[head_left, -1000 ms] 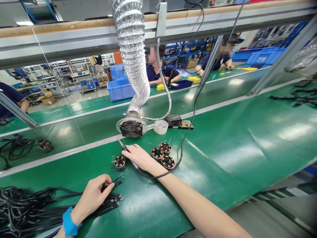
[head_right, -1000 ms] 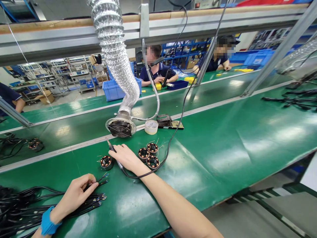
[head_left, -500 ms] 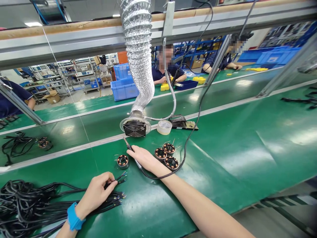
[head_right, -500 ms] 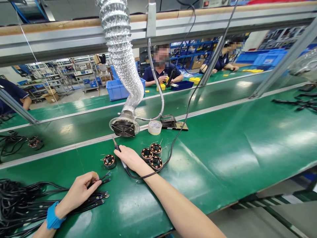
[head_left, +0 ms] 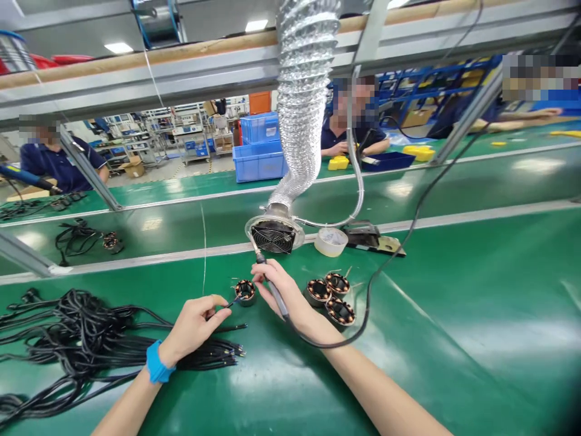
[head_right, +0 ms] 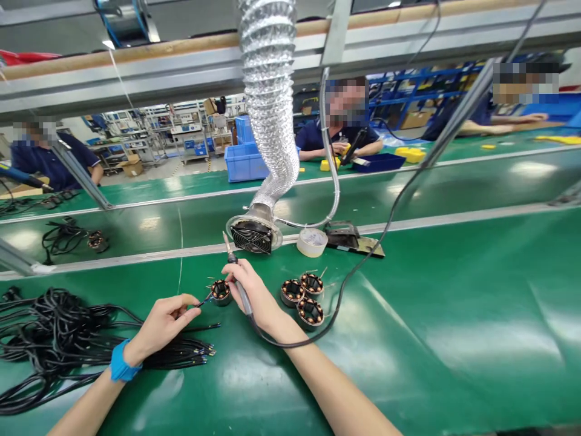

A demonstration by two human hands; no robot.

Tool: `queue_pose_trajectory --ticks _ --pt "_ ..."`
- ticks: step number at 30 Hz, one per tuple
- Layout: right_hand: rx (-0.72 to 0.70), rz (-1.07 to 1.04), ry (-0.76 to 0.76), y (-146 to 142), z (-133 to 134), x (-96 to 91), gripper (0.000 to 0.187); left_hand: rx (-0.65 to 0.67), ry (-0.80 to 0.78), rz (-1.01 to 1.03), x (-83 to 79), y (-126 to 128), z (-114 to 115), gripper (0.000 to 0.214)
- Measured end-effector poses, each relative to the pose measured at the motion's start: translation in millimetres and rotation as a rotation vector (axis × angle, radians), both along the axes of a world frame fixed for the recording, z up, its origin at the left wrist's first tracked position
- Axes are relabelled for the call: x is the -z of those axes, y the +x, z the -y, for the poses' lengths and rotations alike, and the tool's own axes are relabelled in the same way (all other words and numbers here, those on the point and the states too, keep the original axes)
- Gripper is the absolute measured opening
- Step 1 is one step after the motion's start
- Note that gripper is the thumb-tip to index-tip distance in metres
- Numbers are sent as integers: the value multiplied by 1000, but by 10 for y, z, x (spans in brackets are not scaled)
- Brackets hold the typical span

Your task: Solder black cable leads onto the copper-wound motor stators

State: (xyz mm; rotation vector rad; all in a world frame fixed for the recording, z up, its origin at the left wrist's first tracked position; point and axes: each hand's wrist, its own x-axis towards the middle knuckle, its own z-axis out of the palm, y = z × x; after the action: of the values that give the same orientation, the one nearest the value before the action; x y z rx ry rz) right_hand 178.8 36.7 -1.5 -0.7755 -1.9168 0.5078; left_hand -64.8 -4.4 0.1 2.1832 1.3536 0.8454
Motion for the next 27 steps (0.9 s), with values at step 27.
queue_pose_trajectory --ticks 27 --pt "-126 -922 -627 -609 300 -72 37 61 -408 517 -96 197 54 29"
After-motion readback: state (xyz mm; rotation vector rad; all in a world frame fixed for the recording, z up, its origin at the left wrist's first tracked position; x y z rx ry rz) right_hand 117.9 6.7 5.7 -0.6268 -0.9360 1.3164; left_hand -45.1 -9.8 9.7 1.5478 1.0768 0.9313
